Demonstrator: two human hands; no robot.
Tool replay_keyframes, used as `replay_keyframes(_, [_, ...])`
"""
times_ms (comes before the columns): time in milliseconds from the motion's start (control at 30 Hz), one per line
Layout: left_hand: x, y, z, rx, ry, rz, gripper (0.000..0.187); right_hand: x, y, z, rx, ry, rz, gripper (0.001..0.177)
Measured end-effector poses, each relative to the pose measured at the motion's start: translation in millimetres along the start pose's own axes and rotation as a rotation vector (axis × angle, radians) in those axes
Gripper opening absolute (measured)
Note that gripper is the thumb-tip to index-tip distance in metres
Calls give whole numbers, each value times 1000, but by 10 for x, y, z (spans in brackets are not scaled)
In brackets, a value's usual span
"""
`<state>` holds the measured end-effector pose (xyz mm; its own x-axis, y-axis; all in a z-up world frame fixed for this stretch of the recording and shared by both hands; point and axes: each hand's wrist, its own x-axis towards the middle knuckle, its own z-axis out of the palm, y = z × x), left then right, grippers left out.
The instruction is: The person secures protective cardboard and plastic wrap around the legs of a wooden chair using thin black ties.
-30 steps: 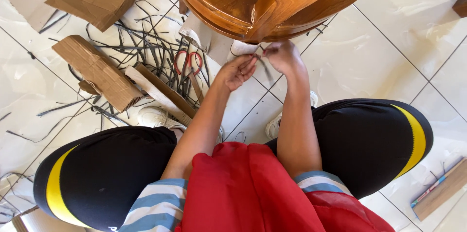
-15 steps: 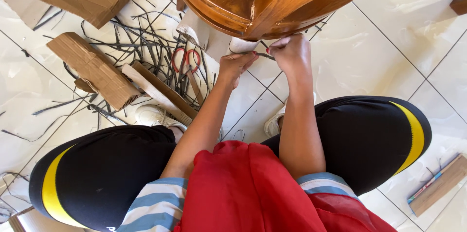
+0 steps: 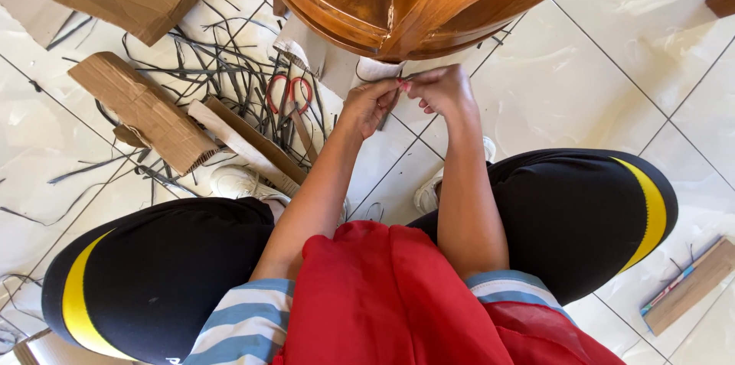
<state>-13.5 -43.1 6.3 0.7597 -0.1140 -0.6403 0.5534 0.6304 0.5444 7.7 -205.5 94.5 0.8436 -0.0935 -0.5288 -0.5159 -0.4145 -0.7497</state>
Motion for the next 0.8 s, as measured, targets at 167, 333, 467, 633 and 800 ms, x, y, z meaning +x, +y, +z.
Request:
replay_keyframes(167, [-436, 422, 181, 159, -42, -70, 19, -36, -37, 30, 136, 59, -76, 12])
replay_keyframes(333, [-285, 410, 1, 405, -75, -77, 22, -114, -119, 108, 130, -52, -58, 17])
replay_keyframes(467, [-273, 452, -66, 471, -78, -77, 21, 8, -16, 222, 132, -55, -9, 20])
replay_keyframes(633, [-372, 587, -25, 549, -190, -73, 22, -88, -109, 269, 188, -84, 140, 11])
replay_keyframes(800, [-307, 557, -60, 570, -215, -59, 18, -102, -145, 328, 244, -119, 188, 12])
